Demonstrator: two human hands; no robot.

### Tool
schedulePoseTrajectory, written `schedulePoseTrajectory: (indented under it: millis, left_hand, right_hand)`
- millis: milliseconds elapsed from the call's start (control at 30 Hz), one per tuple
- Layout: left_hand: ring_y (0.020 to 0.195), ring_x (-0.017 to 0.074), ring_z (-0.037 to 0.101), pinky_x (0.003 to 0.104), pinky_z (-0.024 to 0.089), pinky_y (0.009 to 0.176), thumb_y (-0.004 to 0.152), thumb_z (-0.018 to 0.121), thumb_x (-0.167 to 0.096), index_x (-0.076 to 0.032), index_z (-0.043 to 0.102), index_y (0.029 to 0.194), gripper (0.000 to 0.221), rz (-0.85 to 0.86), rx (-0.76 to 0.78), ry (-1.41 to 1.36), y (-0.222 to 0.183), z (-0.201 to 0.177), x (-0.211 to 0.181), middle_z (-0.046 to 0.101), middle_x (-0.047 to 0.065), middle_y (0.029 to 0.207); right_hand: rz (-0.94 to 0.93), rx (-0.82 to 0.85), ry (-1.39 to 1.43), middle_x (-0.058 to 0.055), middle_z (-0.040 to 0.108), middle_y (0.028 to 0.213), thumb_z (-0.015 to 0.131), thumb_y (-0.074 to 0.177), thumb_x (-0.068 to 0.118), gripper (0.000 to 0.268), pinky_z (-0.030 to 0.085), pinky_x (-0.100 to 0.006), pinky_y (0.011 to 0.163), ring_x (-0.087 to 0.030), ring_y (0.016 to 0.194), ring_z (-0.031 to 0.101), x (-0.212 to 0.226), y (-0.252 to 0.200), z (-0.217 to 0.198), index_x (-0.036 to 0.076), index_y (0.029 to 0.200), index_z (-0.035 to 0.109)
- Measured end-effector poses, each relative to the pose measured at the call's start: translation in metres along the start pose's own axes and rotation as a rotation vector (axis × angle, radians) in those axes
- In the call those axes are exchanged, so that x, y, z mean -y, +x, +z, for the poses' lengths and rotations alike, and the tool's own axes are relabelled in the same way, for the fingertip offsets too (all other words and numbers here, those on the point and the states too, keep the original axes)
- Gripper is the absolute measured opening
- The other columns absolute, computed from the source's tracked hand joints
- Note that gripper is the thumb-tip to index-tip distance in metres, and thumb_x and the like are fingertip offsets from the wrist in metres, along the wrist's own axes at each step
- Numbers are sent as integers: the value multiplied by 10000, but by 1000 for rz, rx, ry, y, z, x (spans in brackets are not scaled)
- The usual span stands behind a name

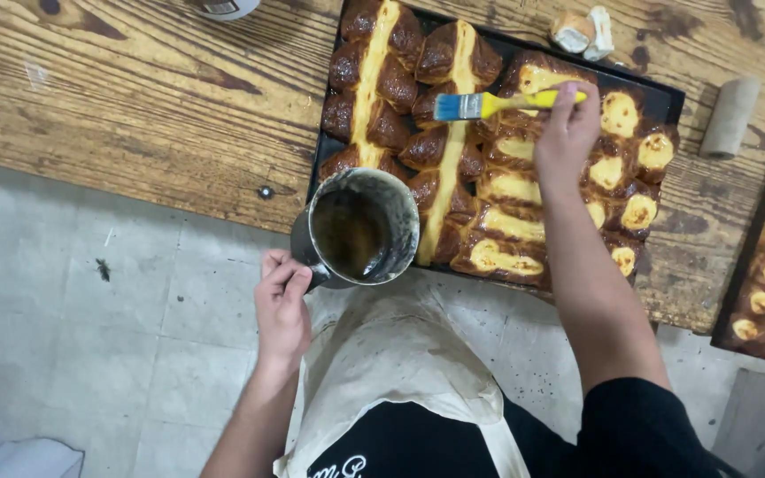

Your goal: Applying glaze to baked pastries on a tray using a pastry brush

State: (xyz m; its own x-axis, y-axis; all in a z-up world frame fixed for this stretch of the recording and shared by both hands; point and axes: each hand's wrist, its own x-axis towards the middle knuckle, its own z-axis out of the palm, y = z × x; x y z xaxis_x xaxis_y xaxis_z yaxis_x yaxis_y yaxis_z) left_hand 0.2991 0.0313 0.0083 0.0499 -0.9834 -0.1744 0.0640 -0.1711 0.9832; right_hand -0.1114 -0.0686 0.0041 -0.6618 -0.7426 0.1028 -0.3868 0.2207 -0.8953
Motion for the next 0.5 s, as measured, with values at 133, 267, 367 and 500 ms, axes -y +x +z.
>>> schedulePoseTrajectory:
  millis: [133, 267, 367, 500]
  left_hand:
    - [927, 129, 400, 289, 302, 863, 925, 629, -199, -108, 586, 707, 240, -16, -34, -24, 5, 6, 0, 394, -7, 926]
    - [955, 145, 393, 287, 307, 887, 944, 612, -152, -99, 603, 737, 213, -53, -69, -76, 10, 4, 4, 368, 1, 974]
    - [945, 141, 397, 276, 314, 870, 946, 619, -154, -92, 605, 745, 210, -50, -94, -101, 12, 6, 6, 363, 6, 975]
    - [951, 143, 396, 281, 313, 867, 938, 600, -158, -92, 591, 737, 212, -41, -128, -61, 17, 6, 3, 364, 4, 963]
  right_hand:
    - [-126, 84, -250, 39, 515, 746, 433, 1133, 262, 236, 293, -243, 485, -61, 579, 376, -23, 44, 21, 106, 1104, 608]
    - [-170, 25, -323, 69, 477, 677, 427, 1139, 287, 253, 239, -237, 454, -51, 536, 336, -22, 60, 19, 117, 1067, 599]
    - [-190, 152, -255, 46, 490, 702, 429, 1147, 261, 240, 247, -239, 446, -57, 539, 344, -12, 54, 34, 99, 1083, 595]
    - [-366, 272, -426, -14, 570, 745, 482, 1161, 209, 229, 325, -271, 430, -94, 543, 412, -9, 74, 38, 39, 1082, 612]
